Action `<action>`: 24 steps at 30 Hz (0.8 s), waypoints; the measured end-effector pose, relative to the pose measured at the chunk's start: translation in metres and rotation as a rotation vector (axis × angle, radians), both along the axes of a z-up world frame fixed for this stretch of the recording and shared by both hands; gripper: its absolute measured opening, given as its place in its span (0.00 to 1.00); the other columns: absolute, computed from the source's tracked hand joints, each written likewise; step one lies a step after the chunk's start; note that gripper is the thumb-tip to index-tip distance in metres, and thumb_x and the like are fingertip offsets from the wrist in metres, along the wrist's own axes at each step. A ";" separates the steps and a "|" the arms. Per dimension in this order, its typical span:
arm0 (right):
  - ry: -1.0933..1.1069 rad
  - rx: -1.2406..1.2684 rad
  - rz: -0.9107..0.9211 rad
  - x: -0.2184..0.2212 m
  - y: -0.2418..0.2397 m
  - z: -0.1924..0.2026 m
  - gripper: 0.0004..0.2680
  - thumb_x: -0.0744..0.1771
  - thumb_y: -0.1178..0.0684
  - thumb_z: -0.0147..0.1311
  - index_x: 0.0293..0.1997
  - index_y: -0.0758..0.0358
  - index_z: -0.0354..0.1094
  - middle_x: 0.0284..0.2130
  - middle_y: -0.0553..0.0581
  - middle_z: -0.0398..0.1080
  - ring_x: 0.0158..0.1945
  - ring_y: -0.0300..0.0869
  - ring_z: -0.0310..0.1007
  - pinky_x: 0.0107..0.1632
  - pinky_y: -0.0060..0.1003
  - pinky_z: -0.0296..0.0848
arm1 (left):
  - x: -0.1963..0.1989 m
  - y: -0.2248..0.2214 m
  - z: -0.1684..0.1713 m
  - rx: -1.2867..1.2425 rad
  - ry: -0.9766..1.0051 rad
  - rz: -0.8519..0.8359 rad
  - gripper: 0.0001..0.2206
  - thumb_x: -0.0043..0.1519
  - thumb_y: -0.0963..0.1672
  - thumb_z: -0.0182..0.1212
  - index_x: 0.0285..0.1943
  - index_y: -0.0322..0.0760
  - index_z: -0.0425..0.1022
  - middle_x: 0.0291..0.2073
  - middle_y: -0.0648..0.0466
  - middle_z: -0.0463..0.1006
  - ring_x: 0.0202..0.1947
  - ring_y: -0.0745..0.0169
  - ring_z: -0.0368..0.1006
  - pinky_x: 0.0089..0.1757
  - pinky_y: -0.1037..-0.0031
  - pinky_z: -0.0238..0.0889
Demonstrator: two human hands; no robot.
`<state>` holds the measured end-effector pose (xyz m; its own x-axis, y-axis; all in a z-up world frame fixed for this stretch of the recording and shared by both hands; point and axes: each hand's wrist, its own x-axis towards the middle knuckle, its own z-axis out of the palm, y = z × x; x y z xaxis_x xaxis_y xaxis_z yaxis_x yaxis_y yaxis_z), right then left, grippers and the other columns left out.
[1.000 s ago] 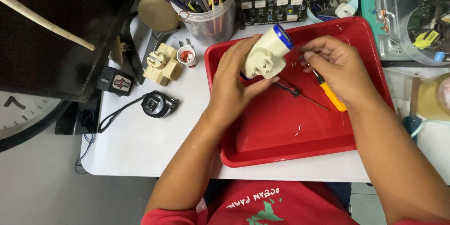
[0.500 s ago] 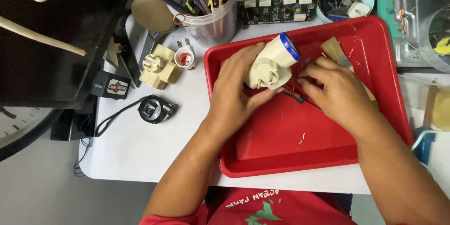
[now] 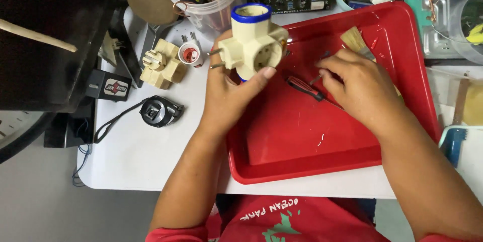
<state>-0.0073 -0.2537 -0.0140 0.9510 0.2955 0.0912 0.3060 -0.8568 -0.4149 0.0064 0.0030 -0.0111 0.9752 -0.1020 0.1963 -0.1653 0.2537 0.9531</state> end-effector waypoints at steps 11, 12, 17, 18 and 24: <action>-0.218 0.259 -0.115 -0.003 -0.013 0.023 0.03 0.72 0.69 0.63 0.48 0.73 0.74 0.37 0.62 0.70 0.35 0.43 0.67 0.38 0.36 0.67 | 0.006 0.021 -0.006 -0.117 -0.074 -0.061 0.22 0.66 0.51 0.66 0.62 0.35 0.71 0.55 0.53 0.79 0.57 0.62 0.74 0.59 0.68 0.69; -0.255 0.265 -0.145 -0.004 -0.016 0.027 0.04 0.74 0.70 0.65 0.46 0.74 0.73 0.37 0.63 0.69 0.35 0.42 0.64 0.38 0.35 0.66 | 0.008 0.023 -0.012 -0.168 -0.088 -0.058 0.24 0.66 0.54 0.66 0.61 0.33 0.74 0.53 0.54 0.80 0.55 0.63 0.75 0.57 0.68 0.71; -0.275 0.210 -0.097 -0.007 -0.022 0.036 0.04 0.76 0.69 0.62 0.47 0.75 0.74 0.41 0.63 0.69 0.35 0.44 0.65 0.41 0.38 0.64 | 0.005 0.022 0.007 -0.248 -0.040 -0.061 0.30 0.66 0.58 0.58 0.61 0.29 0.72 0.53 0.49 0.78 0.54 0.58 0.74 0.52 0.68 0.72; -0.233 0.203 -0.074 -0.007 -0.022 0.036 0.01 0.75 0.69 0.59 0.51 0.75 0.75 0.44 0.65 0.70 0.37 0.46 0.66 0.42 0.39 0.66 | 0.005 0.022 0.008 -0.277 -0.032 -0.076 0.31 0.68 0.58 0.55 0.66 0.29 0.69 0.58 0.46 0.76 0.60 0.54 0.73 0.57 0.66 0.71; -0.019 0.134 -0.097 -0.013 -0.020 0.042 0.03 0.72 0.63 0.58 0.50 0.68 0.75 0.36 0.57 0.68 0.35 0.43 0.66 0.40 0.37 0.65 | 0.006 0.024 0.009 -0.412 0.119 -0.029 0.33 0.63 0.57 0.59 0.66 0.28 0.69 0.56 0.45 0.77 0.56 0.54 0.75 0.45 0.68 0.75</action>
<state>-0.0199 -0.2738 0.0282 0.9722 0.1858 0.1423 0.2332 -0.8201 -0.5226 0.0125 0.0270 -0.0019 0.9915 -0.0662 0.1123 -0.0473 0.6198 0.7833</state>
